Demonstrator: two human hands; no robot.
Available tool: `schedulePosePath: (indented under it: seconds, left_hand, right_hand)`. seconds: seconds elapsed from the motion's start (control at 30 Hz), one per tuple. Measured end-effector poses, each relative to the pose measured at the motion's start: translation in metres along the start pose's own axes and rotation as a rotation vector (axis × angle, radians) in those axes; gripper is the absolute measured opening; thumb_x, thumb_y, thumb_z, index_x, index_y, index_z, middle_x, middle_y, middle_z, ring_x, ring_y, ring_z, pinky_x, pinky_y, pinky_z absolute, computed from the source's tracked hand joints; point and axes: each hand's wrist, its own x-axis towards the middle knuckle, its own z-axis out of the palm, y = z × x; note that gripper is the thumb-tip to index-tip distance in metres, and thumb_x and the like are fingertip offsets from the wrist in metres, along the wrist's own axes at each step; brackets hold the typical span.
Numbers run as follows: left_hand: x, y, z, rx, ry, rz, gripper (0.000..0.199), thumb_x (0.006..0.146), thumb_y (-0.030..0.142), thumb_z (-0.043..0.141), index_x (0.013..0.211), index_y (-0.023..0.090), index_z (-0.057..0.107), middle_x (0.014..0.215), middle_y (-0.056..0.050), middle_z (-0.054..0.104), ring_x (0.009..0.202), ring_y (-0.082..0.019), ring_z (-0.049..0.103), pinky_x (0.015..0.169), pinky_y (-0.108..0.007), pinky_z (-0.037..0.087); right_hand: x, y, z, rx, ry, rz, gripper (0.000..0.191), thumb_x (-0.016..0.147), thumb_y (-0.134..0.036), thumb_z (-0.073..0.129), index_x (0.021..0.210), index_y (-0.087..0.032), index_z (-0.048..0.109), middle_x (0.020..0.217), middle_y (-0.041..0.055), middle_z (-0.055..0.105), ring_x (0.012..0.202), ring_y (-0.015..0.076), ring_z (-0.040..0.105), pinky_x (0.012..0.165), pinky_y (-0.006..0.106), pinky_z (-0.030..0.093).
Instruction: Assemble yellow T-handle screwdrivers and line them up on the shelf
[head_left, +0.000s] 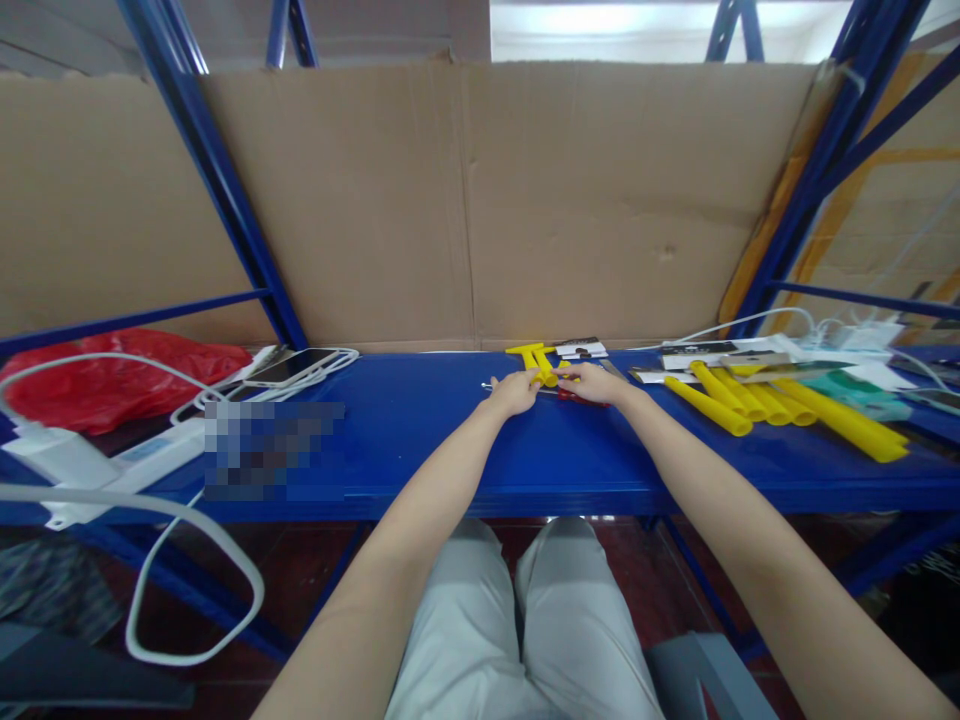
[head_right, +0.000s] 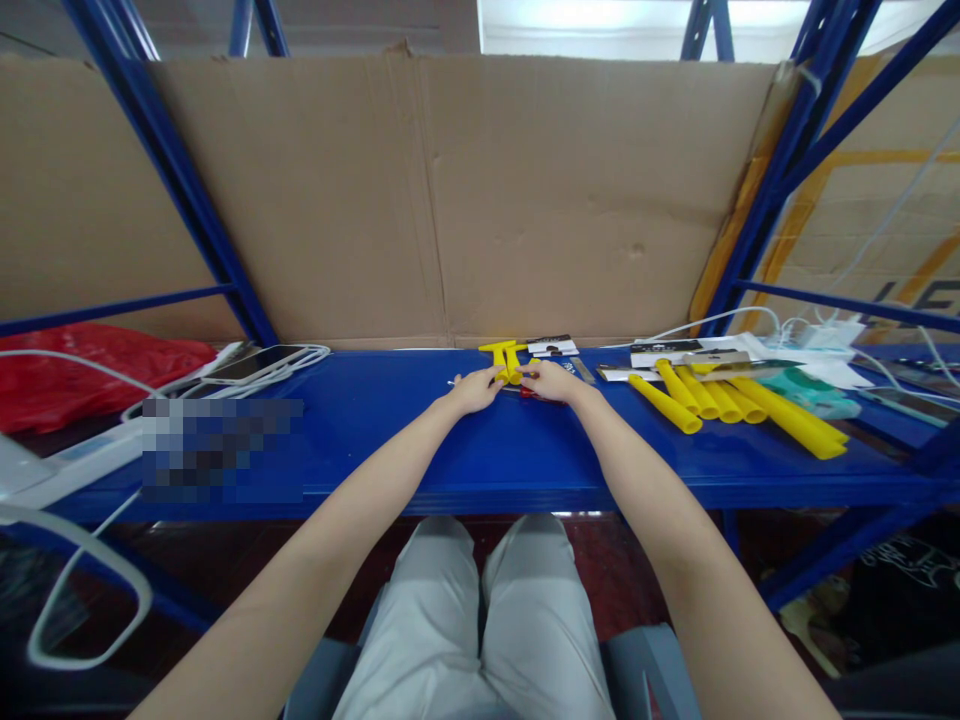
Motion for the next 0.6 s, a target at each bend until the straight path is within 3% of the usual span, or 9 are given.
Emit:
schedulePosePath:
  seconds: [0.2, 0.47, 0.6]
  left_hand:
    - [0.001, -0.002, 0.002, -0.006, 0.005, -0.009, 0.047, 0.095, 0.033, 0.029, 0.141, 0.027, 0.038, 0.147, -0.008, 0.042, 0.138, -0.026, 0.033, 0.104, -0.062, 0.029]
    - [0.0, -0.001, 0.002, 0.001, 0.003, -0.006, 0.045, 0.096, 0.033, 0.029, 0.139, 0.029, 0.039, 0.147, -0.007, 0.043, 0.138, -0.026, 0.032, 0.104, -0.063, 0.028]
    - [-0.001, 0.0, 0.001, -0.006, 0.04, 0.001, 0.046, 0.096, 0.033, 0.03, 0.141, 0.029, 0.037, 0.148, -0.008, 0.041, 0.139, -0.026, 0.032, 0.105, -0.063, 0.027]
  right_hand:
    - [-0.002, -0.004, -0.002, 0.002, -0.02, -0.002, 0.041, 0.088, -0.025, 0.051, 0.127, -0.019, 0.061, 0.112, 0.0058, 0.07, 0.099, 0.0214, 0.066, 0.089, 0.03, 0.049]
    - [-0.001, 0.001, -0.004, 0.003, 0.02, -0.007, 0.043, 0.086, -0.026, 0.05, 0.128, -0.021, 0.06, 0.115, 0.0057, 0.069, 0.1, 0.0212, 0.066, 0.09, 0.03, 0.048]
    - [-0.006, 0.009, -0.019, -0.124, 0.109, 0.236, 0.046, 0.084, -0.029, 0.051, 0.129, -0.023, 0.059, 0.124, 0.0103, 0.064, 0.113, 0.0267, 0.06, 0.095, 0.038, 0.045]
